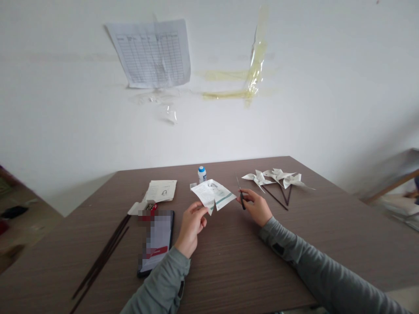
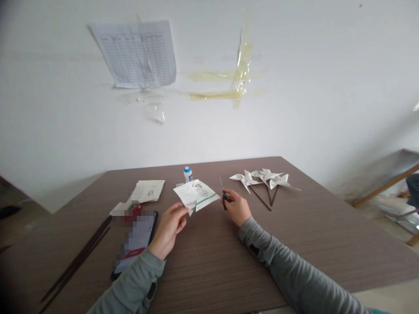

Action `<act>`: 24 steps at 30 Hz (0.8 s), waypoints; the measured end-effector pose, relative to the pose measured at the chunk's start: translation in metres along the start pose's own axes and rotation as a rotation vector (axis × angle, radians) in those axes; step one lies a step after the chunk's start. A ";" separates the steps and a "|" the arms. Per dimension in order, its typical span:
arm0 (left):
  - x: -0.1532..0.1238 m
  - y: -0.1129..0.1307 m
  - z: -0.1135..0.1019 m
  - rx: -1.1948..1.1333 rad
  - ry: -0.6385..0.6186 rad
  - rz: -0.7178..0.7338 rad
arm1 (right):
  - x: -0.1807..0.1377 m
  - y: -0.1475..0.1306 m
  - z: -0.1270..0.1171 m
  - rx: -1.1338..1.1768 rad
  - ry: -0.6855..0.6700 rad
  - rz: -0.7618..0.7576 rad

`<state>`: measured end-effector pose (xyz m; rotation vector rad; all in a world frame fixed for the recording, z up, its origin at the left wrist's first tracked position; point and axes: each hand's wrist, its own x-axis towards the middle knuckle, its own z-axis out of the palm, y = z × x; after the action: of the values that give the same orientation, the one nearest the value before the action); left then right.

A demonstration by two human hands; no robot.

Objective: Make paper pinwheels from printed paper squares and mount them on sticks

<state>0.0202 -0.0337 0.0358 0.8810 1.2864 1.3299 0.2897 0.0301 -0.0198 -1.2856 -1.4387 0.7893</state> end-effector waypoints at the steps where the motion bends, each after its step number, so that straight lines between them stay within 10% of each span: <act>1: 0.000 0.000 0.000 0.000 -0.007 -0.003 | 0.000 0.000 -0.001 0.005 0.001 0.006; 24: 0.003 -0.001 -0.004 -0.010 -0.064 -0.030 | 0.001 0.011 0.010 0.123 -0.143 0.063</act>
<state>0.0163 -0.0314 0.0334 0.8870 1.2382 1.2737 0.2838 0.0351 -0.0319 -1.2049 -1.4444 1.0139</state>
